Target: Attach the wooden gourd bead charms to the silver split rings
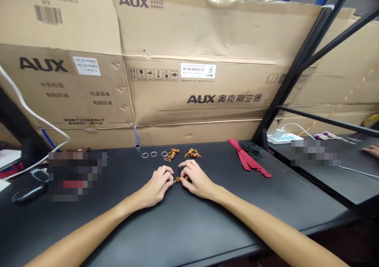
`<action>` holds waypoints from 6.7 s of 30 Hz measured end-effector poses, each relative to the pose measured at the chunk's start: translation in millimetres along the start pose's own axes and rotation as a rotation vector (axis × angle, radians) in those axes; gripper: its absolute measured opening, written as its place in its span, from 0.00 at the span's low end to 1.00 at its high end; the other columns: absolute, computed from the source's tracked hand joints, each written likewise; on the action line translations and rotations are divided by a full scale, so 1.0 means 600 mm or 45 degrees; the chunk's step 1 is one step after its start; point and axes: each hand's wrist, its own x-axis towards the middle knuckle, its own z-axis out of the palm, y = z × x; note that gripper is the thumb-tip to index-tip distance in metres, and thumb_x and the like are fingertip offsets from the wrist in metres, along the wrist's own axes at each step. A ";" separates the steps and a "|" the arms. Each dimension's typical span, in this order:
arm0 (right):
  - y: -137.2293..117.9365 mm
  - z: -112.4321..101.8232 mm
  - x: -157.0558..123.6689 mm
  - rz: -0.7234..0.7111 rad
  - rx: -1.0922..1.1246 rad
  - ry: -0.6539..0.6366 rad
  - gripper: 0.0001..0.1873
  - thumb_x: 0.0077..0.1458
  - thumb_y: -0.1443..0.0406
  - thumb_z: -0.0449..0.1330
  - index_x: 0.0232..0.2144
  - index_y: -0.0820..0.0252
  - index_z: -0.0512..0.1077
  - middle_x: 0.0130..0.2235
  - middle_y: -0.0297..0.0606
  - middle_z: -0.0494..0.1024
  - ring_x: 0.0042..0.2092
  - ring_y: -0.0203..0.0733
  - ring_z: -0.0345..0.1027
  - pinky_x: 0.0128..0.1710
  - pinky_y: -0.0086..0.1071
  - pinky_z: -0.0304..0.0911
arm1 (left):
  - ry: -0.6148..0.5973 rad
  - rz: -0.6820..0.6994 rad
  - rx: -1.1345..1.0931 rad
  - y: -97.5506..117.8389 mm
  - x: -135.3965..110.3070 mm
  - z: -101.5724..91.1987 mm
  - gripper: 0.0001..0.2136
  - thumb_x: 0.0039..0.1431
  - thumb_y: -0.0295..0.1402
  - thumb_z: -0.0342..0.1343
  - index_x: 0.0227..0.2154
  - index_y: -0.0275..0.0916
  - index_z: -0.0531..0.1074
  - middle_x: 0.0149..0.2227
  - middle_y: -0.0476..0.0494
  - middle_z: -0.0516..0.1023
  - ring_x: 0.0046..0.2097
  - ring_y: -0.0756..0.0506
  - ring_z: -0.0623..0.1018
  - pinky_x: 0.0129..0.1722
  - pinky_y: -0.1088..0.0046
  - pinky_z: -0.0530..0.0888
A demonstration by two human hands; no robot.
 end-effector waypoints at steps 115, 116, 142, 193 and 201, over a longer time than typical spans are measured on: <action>0.019 -0.005 0.001 0.408 0.002 -0.089 0.10 0.58 0.60 0.57 0.41 0.56 0.71 0.52 0.45 0.72 0.58 0.49 0.63 0.56 0.45 0.59 | -0.014 -0.004 0.139 -0.030 -0.013 -0.010 0.07 0.64 0.28 0.46 0.31 0.40 0.67 0.52 0.39 0.70 0.59 0.40 0.66 0.59 0.51 0.61; 0.020 -0.005 0.000 0.387 0.026 -0.068 0.11 0.57 0.60 0.58 0.42 0.56 0.70 0.52 0.45 0.71 0.57 0.48 0.63 0.56 0.45 0.59 | 0.013 -0.007 0.131 -0.028 -0.014 -0.011 0.06 0.64 0.28 0.47 0.32 0.40 0.67 0.52 0.39 0.69 0.59 0.40 0.66 0.58 0.54 0.64; 0.003 -0.022 -0.008 0.243 -0.011 -0.440 0.35 0.58 0.46 0.53 0.61 0.55 0.60 0.66 0.44 0.53 0.68 0.54 0.41 0.66 0.51 0.39 | -0.137 -0.147 0.458 -0.046 -0.019 -0.014 0.29 0.64 0.51 0.44 0.61 0.38 0.61 0.64 0.37 0.59 0.65 0.36 0.58 0.64 0.54 0.55; 0.082 -0.020 -0.001 0.432 -0.405 -0.022 0.18 0.63 0.61 0.49 0.52 0.59 0.68 0.54 0.46 0.72 0.51 0.52 0.61 0.48 0.46 0.61 | -0.078 -0.007 0.370 -0.010 -0.029 -0.018 0.18 0.66 0.39 0.46 0.56 0.40 0.64 0.59 0.39 0.68 0.60 0.38 0.67 0.60 0.56 0.65; 0.032 -0.022 -0.003 0.110 -0.015 -0.007 0.13 0.64 0.63 0.49 0.37 0.58 0.73 0.36 0.42 0.76 0.41 0.45 0.65 0.45 0.40 0.64 | -0.062 0.012 0.351 -0.008 -0.030 -0.016 0.18 0.66 0.38 0.47 0.57 0.41 0.64 0.59 0.39 0.68 0.60 0.38 0.67 0.60 0.56 0.66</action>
